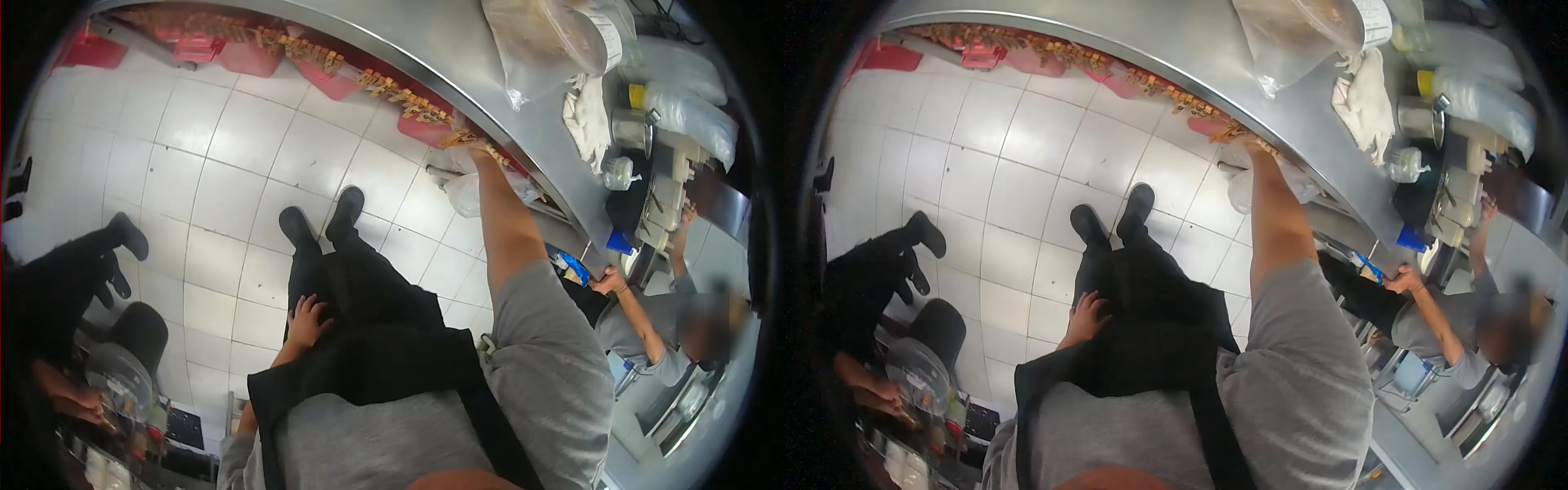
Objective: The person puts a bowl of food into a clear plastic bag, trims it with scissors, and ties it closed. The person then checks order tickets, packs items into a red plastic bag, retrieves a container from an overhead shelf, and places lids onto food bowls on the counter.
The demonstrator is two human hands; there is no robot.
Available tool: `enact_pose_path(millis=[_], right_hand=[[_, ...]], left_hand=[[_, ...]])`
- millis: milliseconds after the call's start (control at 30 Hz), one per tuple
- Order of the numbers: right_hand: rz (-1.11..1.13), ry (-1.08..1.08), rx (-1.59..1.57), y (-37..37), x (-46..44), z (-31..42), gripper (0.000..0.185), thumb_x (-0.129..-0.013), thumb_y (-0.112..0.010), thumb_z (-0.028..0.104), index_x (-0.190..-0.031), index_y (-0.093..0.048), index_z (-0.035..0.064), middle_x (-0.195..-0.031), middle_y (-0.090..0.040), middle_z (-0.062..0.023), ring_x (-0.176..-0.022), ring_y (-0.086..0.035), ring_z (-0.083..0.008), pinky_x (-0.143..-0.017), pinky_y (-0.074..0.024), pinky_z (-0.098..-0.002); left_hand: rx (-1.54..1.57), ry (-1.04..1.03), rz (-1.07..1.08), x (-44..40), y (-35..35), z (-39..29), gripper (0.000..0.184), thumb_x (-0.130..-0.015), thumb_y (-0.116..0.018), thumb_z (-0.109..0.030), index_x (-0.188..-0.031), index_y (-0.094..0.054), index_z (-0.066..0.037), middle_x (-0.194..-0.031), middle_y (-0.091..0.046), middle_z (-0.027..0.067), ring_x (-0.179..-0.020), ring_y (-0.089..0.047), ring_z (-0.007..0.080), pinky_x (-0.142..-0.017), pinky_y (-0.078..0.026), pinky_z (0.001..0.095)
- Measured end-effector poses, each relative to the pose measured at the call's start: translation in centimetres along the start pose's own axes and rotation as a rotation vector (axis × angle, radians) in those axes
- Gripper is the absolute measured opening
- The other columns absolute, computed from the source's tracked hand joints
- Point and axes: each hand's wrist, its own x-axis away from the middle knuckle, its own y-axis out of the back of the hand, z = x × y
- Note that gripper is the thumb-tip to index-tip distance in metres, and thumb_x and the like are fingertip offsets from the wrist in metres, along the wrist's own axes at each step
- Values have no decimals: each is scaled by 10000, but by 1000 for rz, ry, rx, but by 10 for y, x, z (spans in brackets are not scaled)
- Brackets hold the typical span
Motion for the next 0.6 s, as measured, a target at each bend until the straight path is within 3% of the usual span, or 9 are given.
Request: enact_pose_path(millis=[267,600], right_hand=[[-178,-236,-467,21,-27,-85,381,-908,-485,264,-1219,-501,43,-1185,-552,-188,-1108,-510,-345,-941,-412,-417],[-437,-571,-1393,-15,-20,-93,366,-915,-474,265,-1211,-507,52,-1170,-561,-172,-1098,-517,-327,-922,-423,-406]], left_hand=[[-50,-43,12,-1,0,31,468,-769,-692,-388,-1186,-552,-229,-1439,-353,48,-1370,-251,315,-1004,-273,630],[-107,-126,87,-37,27,43,391,-753,-706,-339,-1104,-611,-193,-1386,-429,89,-1336,-300,359,-1046,-305,525]])
